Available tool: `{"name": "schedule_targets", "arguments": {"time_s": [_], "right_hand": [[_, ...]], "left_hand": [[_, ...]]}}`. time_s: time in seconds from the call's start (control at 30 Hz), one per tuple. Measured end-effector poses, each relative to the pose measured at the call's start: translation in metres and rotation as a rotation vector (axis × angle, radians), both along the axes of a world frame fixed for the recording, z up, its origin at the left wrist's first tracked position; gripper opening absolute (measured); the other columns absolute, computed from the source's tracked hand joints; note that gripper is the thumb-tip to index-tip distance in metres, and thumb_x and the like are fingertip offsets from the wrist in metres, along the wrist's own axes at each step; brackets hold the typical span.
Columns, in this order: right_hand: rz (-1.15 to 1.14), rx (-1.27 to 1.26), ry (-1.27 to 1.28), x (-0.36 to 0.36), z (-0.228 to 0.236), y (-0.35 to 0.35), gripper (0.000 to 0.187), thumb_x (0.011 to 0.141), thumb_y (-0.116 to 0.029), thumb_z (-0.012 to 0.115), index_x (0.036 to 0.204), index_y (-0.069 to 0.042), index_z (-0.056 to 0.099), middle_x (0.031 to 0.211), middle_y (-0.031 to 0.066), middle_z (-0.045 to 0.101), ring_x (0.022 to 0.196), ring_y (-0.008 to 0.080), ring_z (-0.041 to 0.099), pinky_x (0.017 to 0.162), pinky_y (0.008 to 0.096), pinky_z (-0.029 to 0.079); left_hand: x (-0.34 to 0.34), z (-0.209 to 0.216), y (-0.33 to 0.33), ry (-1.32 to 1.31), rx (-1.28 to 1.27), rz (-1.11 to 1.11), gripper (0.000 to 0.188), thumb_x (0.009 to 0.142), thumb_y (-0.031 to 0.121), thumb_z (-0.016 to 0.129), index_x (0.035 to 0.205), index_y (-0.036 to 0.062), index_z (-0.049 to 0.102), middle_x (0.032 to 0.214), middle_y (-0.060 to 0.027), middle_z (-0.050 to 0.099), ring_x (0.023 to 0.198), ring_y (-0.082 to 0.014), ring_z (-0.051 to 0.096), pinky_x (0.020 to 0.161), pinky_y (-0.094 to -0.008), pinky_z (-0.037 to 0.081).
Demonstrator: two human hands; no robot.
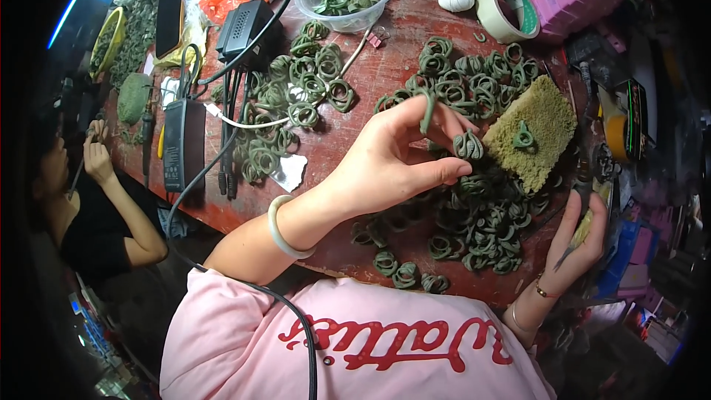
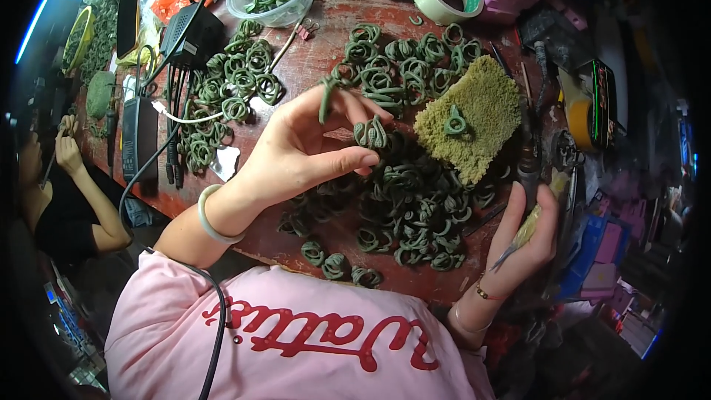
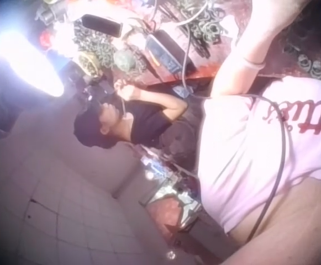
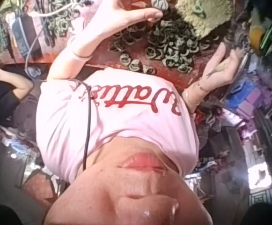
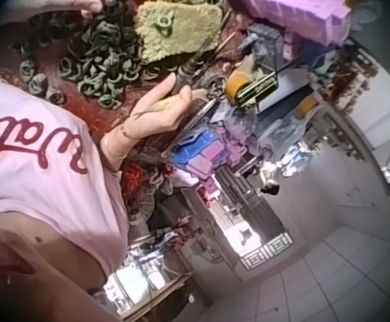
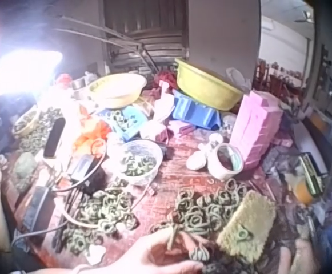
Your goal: Joining green wax loops together using a heated tool and liquid adhesive on a workshop table.
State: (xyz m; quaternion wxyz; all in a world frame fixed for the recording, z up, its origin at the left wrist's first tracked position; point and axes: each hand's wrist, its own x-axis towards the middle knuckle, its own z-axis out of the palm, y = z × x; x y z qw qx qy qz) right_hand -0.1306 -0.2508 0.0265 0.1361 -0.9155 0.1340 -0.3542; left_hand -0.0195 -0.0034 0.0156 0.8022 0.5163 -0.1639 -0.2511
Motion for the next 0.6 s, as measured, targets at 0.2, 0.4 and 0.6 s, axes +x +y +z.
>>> {"name": "schedule_targets", "arguments": {"time_s": [0.2, 0.4, 0.6], "right_hand": [[0.128, 0.045, -0.01, -0.004, -0.001, 0.021, 0.025, 0.083, -0.006, 0.07, 0.105, 0.003, 0.062, 0.09, 0.0134, 0.067, 0.078, 0.0266, 0.064, 0.076, 0.0344, 0.049], [0.234, 0.145, 0.012, -0.008, 0.0, 0.023, 0.027, 0.084, -0.014, 0.071, 0.103, 0.003, 0.062, 0.087, 0.0115, 0.066, 0.075, 0.0248, 0.063, 0.072, 0.0337, 0.05], [0.287, 0.125, -0.029, -0.011, 0.0, 0.023, 0.029, 0.083, -0.02, 0.072, 0.099, 0.002, 0.062, 0.084, 0.0108, 0.066, 0.071, 0.0239, 0.063, 0.066, 0.0324, 0.05]], "left_hand": [[0.001, -0.003, 0.0, -0.084, 0.122, -0.005, 0.02, 0.08, -0.006, 0.069, 0.098, -0.0014, 0.061, 0.12, -0.0122, 0.054, 0.099, -0.0122, 0.058, 0.081, -0.0262, 0.055], [0.002, 0.0, 0.001, -0.2, 0.153, 0.029, 0.024, 0.079, -0.004, 0.071, 0.1, -0.0016, 0.061, 0.122, -0.0103, 0.054, 0.1, -0.0096, 0.055, 0.084, -0.0236, 0.052], [0.001, 0.001, 0.001, -0.106, 0.144, 0.028, 0.018, 0.08, -0.006, 0.069, 0.097, -0.0016, 0.062, 0.123, -0.0095, 0.053, 0.099, -0.0092, 0.056, 0.084, -0.0232, 0.051]]}}
